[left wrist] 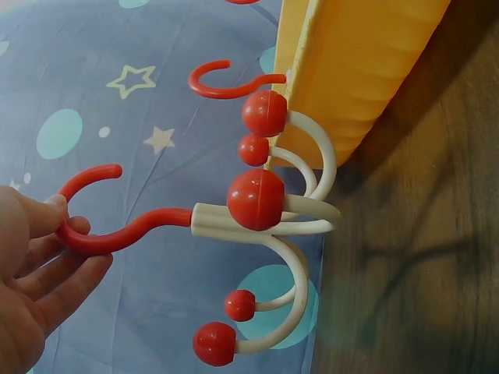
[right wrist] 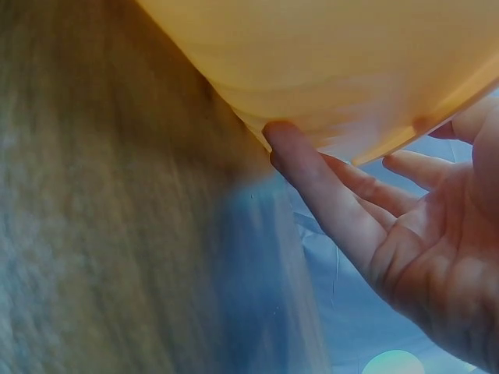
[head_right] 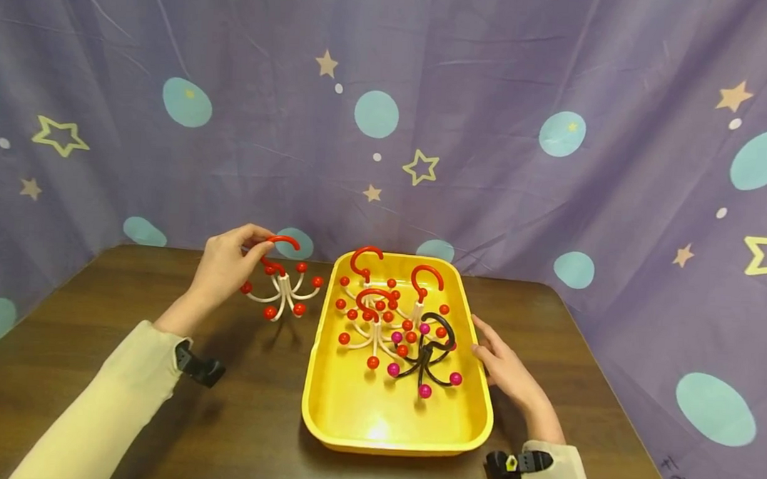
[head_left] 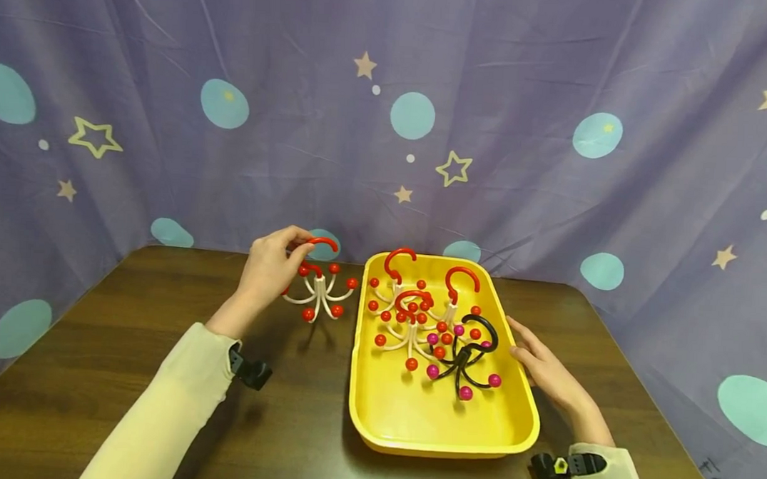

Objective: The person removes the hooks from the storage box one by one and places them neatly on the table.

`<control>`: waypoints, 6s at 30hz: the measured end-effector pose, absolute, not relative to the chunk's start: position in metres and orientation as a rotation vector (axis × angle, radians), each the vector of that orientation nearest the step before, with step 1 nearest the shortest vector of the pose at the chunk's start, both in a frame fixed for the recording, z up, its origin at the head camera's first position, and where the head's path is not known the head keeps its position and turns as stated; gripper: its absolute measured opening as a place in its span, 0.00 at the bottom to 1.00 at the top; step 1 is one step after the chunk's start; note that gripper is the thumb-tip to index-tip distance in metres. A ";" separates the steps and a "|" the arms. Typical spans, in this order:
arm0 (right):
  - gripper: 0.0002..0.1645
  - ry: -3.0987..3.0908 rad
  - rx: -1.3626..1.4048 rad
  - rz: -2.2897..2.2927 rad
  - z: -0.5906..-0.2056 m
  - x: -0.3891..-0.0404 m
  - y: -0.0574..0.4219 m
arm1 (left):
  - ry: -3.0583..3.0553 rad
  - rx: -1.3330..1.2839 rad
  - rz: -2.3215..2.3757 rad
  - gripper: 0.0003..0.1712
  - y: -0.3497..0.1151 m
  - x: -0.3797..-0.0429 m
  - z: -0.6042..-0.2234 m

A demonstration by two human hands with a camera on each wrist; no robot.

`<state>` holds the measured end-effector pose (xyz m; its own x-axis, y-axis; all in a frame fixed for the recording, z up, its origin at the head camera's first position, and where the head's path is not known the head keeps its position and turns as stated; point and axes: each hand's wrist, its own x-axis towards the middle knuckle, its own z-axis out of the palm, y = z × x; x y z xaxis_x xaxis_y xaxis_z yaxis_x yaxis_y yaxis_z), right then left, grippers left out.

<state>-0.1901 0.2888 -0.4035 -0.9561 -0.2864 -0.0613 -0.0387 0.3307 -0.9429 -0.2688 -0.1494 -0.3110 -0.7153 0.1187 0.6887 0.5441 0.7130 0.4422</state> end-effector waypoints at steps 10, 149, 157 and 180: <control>0.35 2.385 -0.294 -1.671 -0.404 -0.189 0.289 | -2.307 -0.464 -0.866 0.08 -0.153 -0.276 -0.317; 0.36 2.387 -0.286 -1.675 -0.405 -0.191 0.290 | -2.287 -0.783 -1.183 0.15 -0.057 -0.235 -0.344; 0.36 2.377 -0.295 -1.674 -0.405 -0.192 0.290 | -2.400 -0.733 -1.286 0.17 -0.048 -0.233 -0.347; 0.36 2.378 -0.299 -1.684 -0.406 -0.191 0.290 | -2.567 -0.645 -1.338 0.15 -0.030 -0.234 -0.349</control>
